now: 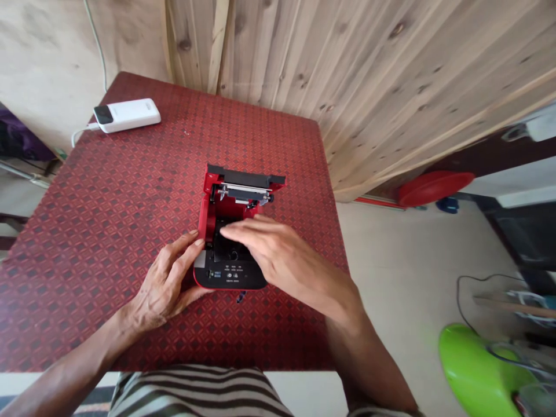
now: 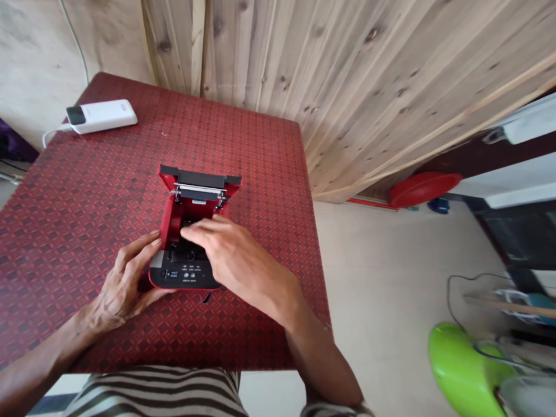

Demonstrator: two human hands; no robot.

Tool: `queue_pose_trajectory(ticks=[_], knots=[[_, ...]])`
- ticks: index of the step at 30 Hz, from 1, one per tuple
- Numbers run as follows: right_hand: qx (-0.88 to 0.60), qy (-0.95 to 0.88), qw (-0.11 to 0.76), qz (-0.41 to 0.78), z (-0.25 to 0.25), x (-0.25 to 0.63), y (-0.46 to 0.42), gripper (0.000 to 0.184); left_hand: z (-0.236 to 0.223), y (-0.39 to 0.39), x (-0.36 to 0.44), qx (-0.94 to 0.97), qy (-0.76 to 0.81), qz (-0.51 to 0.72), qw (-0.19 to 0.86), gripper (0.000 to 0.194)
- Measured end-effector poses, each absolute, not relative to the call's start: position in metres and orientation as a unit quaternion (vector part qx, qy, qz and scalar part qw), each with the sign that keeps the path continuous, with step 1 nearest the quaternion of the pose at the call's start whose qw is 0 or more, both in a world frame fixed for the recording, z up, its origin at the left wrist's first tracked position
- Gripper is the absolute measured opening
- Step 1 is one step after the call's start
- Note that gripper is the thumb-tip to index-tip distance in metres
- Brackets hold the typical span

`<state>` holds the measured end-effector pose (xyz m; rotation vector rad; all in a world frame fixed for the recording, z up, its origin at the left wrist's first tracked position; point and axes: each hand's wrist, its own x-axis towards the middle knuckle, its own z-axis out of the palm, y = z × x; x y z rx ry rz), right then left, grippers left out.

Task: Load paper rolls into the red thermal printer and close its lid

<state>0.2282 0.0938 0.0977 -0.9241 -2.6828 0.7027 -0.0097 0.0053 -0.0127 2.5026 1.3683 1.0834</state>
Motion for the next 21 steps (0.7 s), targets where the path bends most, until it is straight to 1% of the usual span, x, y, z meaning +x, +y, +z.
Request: queue_pose_trajectory(ticks=[2,5,8,10,12,14,16,19,21], knots=[[-0.287,-0.909,0.143,0.267,0.099,0.237,0.086,0.035,-0.012,0.006,-0.010,0.818,0.446,0.361,0.042,0.089],[-0.281,-0.906,0.179,0.261,0.091,0.242,0.076,0.026,-0.008,0.004,-0.011,0.818,0.447,0.357,0.061,0.089],[-0.265,-0.901,0.234,0.249,0.081,0.242,0.072,0.022,0.004,0.004,-0.015,0.808,0.462,0.347,0.112,0.086],[-0.265,-0.894,0.266,0.243,0.076,0.241,0.071,0.022,0.018,0.011,-0.019,0.797,0.475,0.351,0.128,0.083],[-0.271,-0.892,0.277,0.235,0.074,0.241,0.069,0.022,0.034,0.028,-0.022,0.786,0.485,0.362,0.124,0.078],[-0.284,-0.894,0.267,0.223,0.073,0.241,0.065,0.022,0.051,0.052,-0.022,0.779,0.485,0.386,0.099,0.074],[-0.298,-0.893,0.273,0.196,0.072,0.240,0.060,0.021,0.067,0.080,-0.018,0.785,0.472,0.395,0.066,0.074],[-0.316,-0.885,0.319,0.125,0.068,0.236,0.052,0.018,0.081,0.112,-0.008,0.817,0.445,0.353,0.105,0.071],[-0.322,-0.878,0.344,0.085,0.065,0.233,0.048,0.016,0.084,0.118,-0.003,0.826,0.444,0.323,0.126,0.073]])
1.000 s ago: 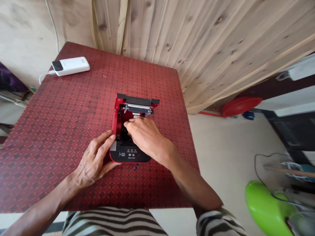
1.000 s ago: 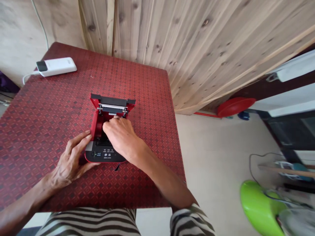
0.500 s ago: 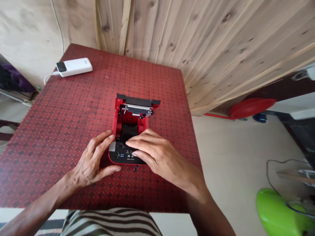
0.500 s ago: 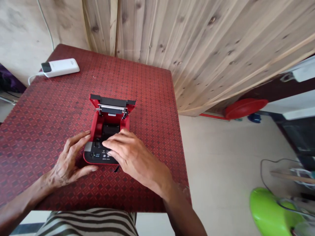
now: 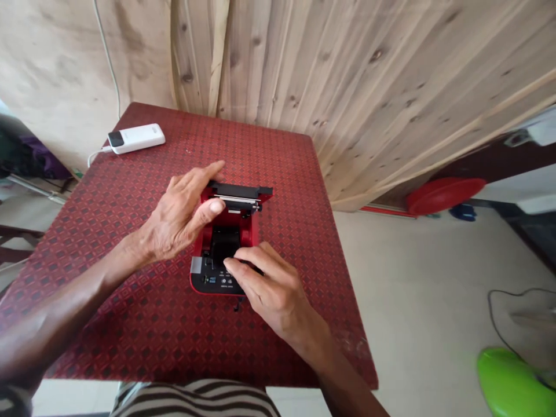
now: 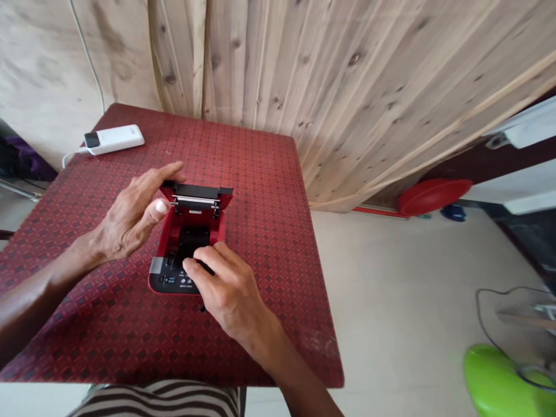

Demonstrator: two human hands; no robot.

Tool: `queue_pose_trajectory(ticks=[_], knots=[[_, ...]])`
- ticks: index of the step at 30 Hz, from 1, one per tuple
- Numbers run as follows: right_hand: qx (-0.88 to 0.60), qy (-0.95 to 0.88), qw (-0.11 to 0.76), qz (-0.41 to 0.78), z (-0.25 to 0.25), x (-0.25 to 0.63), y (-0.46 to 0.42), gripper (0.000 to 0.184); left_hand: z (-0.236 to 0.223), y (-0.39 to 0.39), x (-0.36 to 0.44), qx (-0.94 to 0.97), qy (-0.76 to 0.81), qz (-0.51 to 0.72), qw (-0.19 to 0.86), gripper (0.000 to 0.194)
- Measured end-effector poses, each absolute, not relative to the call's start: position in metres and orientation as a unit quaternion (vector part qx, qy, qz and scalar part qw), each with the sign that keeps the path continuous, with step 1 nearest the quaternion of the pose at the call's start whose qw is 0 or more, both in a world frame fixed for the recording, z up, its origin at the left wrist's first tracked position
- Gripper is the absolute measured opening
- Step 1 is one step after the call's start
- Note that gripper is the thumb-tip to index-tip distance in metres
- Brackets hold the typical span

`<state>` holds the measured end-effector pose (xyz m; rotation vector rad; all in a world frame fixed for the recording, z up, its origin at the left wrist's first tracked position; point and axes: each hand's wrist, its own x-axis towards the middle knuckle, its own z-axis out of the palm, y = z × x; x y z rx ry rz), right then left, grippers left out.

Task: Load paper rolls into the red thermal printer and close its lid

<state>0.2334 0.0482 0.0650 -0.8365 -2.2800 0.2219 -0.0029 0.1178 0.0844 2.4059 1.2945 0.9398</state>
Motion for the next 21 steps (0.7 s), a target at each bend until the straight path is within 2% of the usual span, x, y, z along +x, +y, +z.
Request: queue_pose_trajectory(ticks=[6,11,15,18,21], knots=[[-0.322,-0.864,0.385,0.027,0.055,0.230,0.038,0.016,0.071,0.070,-0.004,0.862,0.393,0.310,0.081,0.071],[-0.337,-0.861,0.381,0.032,0.048,0.228,0.034,0.015,0.043,0.033,-0.004,0.882,0.378,0.280,0.038,0.085],[-0.352,-0.857,0.368,0.072,0.056,0.235,0.032,0.019,0.031,0.032,0.001,0.877,0.380,0.294,-0.004,0.082],[-0.403,-0.827,0.382,0.092,0.062,0.253,0.037,0.027,0.032,0.035,0.002,0.873,0.383,0.300,-0.020,0.081],[-0.478,-0.782,0.393,0.080,0.057,0.279,0.051,0.022,0.034,0.036,0.002,0.869,0.390,0.304,-0.009,0.078]])
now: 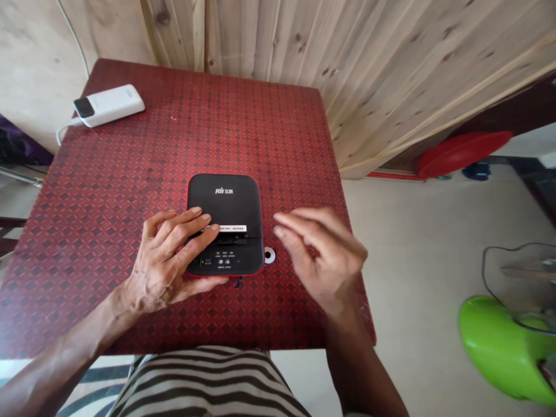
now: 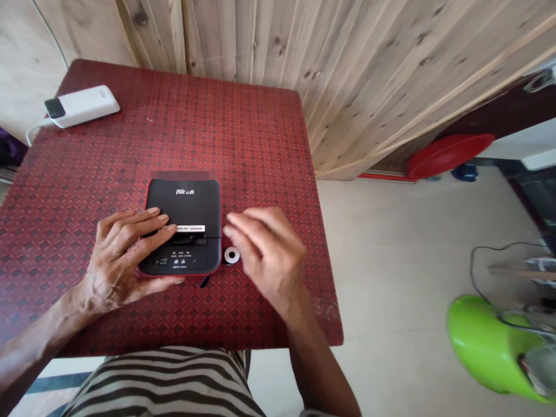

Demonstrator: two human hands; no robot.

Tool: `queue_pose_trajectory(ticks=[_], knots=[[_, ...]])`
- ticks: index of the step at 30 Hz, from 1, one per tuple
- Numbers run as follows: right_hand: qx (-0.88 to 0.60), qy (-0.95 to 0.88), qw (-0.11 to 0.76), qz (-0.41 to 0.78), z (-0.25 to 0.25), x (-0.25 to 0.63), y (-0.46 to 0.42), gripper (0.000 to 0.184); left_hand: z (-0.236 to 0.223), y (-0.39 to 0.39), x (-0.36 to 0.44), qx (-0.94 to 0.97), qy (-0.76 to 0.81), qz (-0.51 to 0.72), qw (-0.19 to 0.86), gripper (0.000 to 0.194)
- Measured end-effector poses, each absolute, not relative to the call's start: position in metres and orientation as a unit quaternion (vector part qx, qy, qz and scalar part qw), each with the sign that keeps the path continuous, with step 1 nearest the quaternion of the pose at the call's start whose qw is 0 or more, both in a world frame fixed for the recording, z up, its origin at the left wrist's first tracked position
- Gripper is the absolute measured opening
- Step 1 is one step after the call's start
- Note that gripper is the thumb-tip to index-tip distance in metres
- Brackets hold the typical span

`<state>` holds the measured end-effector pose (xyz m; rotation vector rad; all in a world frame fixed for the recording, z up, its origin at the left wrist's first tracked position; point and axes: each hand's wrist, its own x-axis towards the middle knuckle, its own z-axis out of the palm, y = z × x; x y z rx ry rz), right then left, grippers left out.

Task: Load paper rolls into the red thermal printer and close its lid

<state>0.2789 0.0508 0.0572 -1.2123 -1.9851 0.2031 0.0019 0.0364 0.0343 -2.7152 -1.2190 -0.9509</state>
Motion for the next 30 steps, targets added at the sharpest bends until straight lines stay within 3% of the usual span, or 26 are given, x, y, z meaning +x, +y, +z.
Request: queue_pose_trajectory(ticks=[3,12,16,21,30], knots=[[-0.524,-0.749,0.394,0.100,0.038,0.302,0.064,0.015,0.035,0.037,0.001,-0.869,-0.387,-0.309,-0.002,0.075],[-0.570,-0.702,0.381,0.191,-0.035,0.315,0.073,0.021,0.030,0.032,-0.003,-0.853,-0.390,-0.347,-0.011,0.080],[-0.582,-0.697,0.368,0.198,-0.038,0.316,0.074,0.021,0.022,0.015,-0.016,-0.819,-0.433,-0.374,0.034,0.080],[-0.590,-0.690,0.368,0.202,-0.037,0.316,0.076,0.021,0.004,0.000,-0.024,-0.812,-0.446,-0.369,0.078,0.068],[-0.597,-0.684,0.365,0.206,-0.035,0.315,0.075,0.020,-0.004,-0.001,-0.018,-0.820,-0.450,-0.351,0.047,0.071]])
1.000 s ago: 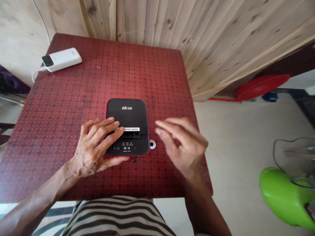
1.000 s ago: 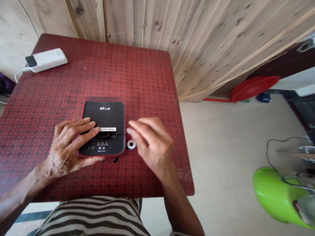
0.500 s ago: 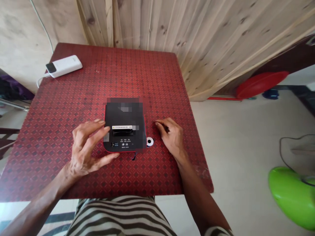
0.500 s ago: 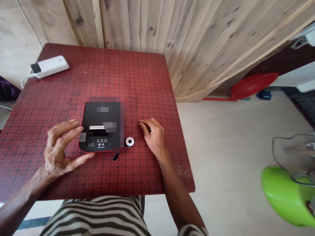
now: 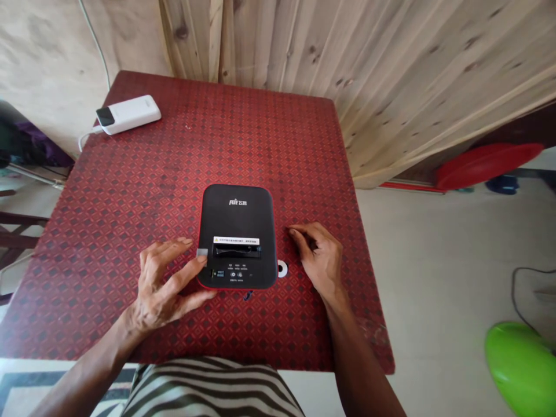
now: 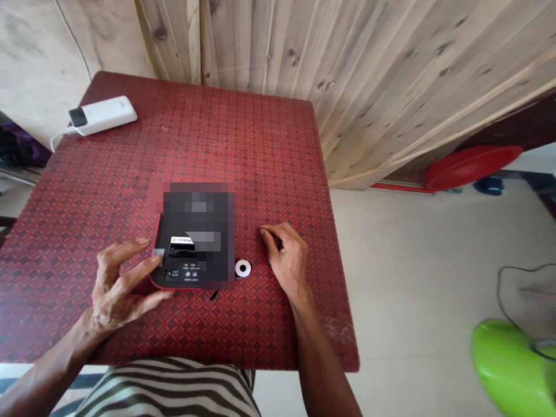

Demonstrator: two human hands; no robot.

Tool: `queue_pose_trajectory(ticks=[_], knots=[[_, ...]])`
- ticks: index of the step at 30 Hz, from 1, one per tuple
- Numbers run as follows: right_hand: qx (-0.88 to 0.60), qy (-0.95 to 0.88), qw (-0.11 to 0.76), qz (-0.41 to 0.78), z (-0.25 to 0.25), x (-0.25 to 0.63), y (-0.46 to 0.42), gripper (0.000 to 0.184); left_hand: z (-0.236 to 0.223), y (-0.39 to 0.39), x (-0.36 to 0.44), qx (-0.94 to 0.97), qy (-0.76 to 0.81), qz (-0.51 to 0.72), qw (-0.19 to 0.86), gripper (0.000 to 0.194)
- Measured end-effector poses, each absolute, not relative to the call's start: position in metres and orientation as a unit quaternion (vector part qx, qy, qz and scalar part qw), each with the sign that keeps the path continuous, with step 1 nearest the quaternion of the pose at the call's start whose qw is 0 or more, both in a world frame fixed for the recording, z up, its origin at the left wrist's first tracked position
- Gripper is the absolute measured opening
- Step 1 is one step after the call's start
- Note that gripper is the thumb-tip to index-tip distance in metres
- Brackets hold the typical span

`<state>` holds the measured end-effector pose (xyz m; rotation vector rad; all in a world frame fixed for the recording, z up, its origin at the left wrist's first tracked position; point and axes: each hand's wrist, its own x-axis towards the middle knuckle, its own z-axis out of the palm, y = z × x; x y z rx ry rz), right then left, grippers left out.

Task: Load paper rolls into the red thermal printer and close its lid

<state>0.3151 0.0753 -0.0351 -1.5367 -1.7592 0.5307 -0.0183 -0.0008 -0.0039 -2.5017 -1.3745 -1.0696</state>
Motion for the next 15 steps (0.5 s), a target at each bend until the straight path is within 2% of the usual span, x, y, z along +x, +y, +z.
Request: queue_pose_trajectory(ticks=[8,15], knots=[[-0.605,-0.680,0.359,0.205,-0.0355,0.3149,0.0744,0.018,-0.0022,0.0016,-0.0157,-0.808,-0.469,-0.357,0.009,0.067],[-0.608,-0.677,0.360,0.205,-0.0363,0.3149,0.0741,0.019,-0.0004,0.0032,-0.0136,-0.786,-0.466,-0.401,-0.069,0.065]])
